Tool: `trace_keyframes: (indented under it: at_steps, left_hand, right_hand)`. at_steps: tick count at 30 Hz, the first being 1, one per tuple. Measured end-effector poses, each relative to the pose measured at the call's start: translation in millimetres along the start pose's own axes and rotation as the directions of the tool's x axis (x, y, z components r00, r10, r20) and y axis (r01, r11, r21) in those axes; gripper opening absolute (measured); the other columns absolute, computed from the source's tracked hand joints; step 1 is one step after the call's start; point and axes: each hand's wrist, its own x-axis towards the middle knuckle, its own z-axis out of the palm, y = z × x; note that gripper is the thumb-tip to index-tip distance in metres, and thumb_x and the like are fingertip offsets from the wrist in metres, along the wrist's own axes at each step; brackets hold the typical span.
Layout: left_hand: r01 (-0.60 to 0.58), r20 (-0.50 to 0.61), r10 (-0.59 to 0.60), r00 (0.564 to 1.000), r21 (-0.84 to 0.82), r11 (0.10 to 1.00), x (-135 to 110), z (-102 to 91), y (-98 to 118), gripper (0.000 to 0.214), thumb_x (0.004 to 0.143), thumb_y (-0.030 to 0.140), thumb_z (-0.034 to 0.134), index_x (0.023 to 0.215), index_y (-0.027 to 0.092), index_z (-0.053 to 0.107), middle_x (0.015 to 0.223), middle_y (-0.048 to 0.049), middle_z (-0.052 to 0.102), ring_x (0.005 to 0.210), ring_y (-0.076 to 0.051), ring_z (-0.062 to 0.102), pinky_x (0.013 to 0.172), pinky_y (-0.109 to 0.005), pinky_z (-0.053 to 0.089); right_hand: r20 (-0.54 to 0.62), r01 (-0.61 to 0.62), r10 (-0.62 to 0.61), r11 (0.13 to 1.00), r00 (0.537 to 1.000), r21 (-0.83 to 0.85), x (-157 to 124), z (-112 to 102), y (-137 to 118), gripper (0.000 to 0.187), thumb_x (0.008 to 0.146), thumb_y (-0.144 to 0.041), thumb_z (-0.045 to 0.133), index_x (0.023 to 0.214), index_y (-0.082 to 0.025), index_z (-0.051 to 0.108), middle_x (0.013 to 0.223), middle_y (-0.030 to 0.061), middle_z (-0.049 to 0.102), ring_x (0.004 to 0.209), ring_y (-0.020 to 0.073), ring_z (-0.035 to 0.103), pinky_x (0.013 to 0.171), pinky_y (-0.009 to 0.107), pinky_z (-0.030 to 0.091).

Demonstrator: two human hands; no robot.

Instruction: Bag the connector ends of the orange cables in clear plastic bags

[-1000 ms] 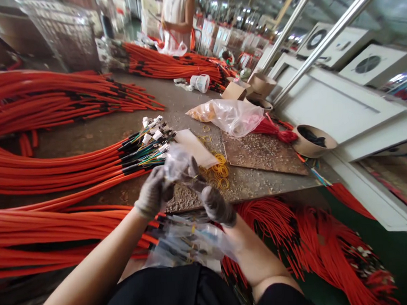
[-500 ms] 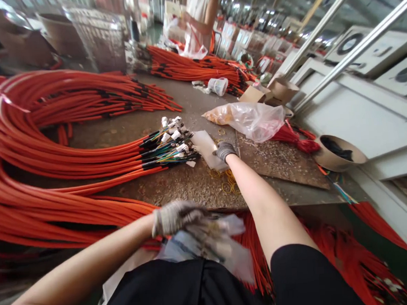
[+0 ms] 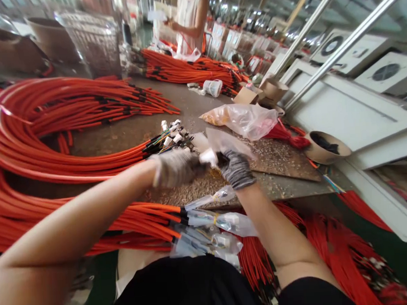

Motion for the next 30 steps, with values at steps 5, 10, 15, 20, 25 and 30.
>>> trace_keyframes:
  at_steps: [5, 10, 15, 20, 25, 30]
  left_hand:
    - [-0.064, -0.141, 0.015, 0.99, -0.347, 0.936, -5.1, 29.5, -34.1, 0.035, 0.071, 0.044, 0.068, 0.088, 0.014, 0.066, 0.07, -0.0016, 0.063, 0.06, -0.013, 0.053, 0.056, -0.024, 0.043]
    - [-0.23, -0.236, 0.202, 0.95, -0.099, 0.968, -21.2, 29.9, -44.8, 0.044, 0.063, 0.039, 0.077, 0.097, 0.014, 0.062, 0.09, -0.0049, 0.065, 0.085, -0.02, 0.057, 0.083, -0.03, 0.047]
    - [-0.248, -0.197, 0.221, 0.955, -0.121, 0.961, -35.7, 41.7, -37.9, 0.028, 0.072, 0.036, 0.068, 0.089, 0.017, 0.058, 0.079, -0.0019, 0.06, 0.074, -0.016, 0.054, 0.072, -0.027, 0.048]
    - [-0.055, -0.261, 0.093, 0.961, 0.146, 0.988, -38.8, 52.6, -51.2, 0.035, 0.068, 0.035, 0.07, 0.095, 0.019, 0.056, 0.074, 0.0003, 0.059, 0.064, -0.016, 0.055, 0.063, -0.027, 0.044]
    - [-0.098, -0.238, 0.144, 0.961, 0.197, 0.976, -28.9, 57.1, -64.1, 0.02, 0.081, 0.037, 0.055, 0.091, 0.02, 0.058, 0.074, -0.0022, 0.061, 0.065, -0.017, 0.056, 0.065, -0.027, 0.043]
    - [0.02, 0.108, -0.019, 0.994, -0.011, 1.0, -15.6, 24.8, -86.2, 0.039, 0.054, 0.038, 0.08, 0.086, 0.021, 0.065, 0.071, 0.0004, 0.066, 0.069, -0.019, 0.06, 0.066, -0.026, 0.047]
  right_hand:
    - [-0.133, -0.065, 0.046, 0.988, 0.99, -0.142, -49.7, -16.9, 29.6, 0.033, 0.057, -0.038, 0.078, 0.058, -0.019, 0.051, 0.04, -0.0093, 0.046, 0.033, 0.0041, 0.036, 0.029, 0.016, 0.025]
    - [0.103, 0.098, -0.061, 0.909, 0.993, -0.405, -76.9, -22.0, 51.4, 0.036, 0.064, -0.048, 0.074, 0.051, -0.022, 0.053, 0.043, -0.0037, 0.051, 0.043, 0.0113, 0.047, 0.046, 0.026, 0.046]
    - [0.327, 0.101, 0.02, 0.932, 0.945, -0.348, -84.4, -11.8, 52.9, 0.023, 0.057, -0.041, 0.08, 0.066, -0.026, 0.064, 0.066, 0.0022, 0.068, 0.08, 0.0229, 0.064, 0.09, 0.041, 0.05]
    - [0.277, -0.149, 0.106, 0.979, 0.955, 0.138, -77.3, 8.6, 50.5, 0.037, 0.079, -0.055, 0.049, 0.093, -0.023, 0.062, 0.095, 0.0035, 0.071, 0.097, 0.0208, 0.066, 0.096, 0.043, 0.05]
    - [0.137, -0.201, 0.156, 0.87, 0.978, 0.449, -65.3, 15.5, 41.9, 0.022, 0.076, -0.041, 0.055, 0.086, -0.022, 0.058, 0.088, 0.0008, 0.071, 0.093, 0.0197, 0.067, 0.092, 0.042, 0.052]
    - [0.048, -0.038, 0.023, 0.939, 0.999, 0.343, -65.1, 38.3, 72.8, 0.042, 0.071, -0.037, 0.063, 0.11, -0.023, 0.056, 0.096, 0.0011, 0.071, 0.094, 0.0186, 0.067, 0.095, 0.039, 0.051]
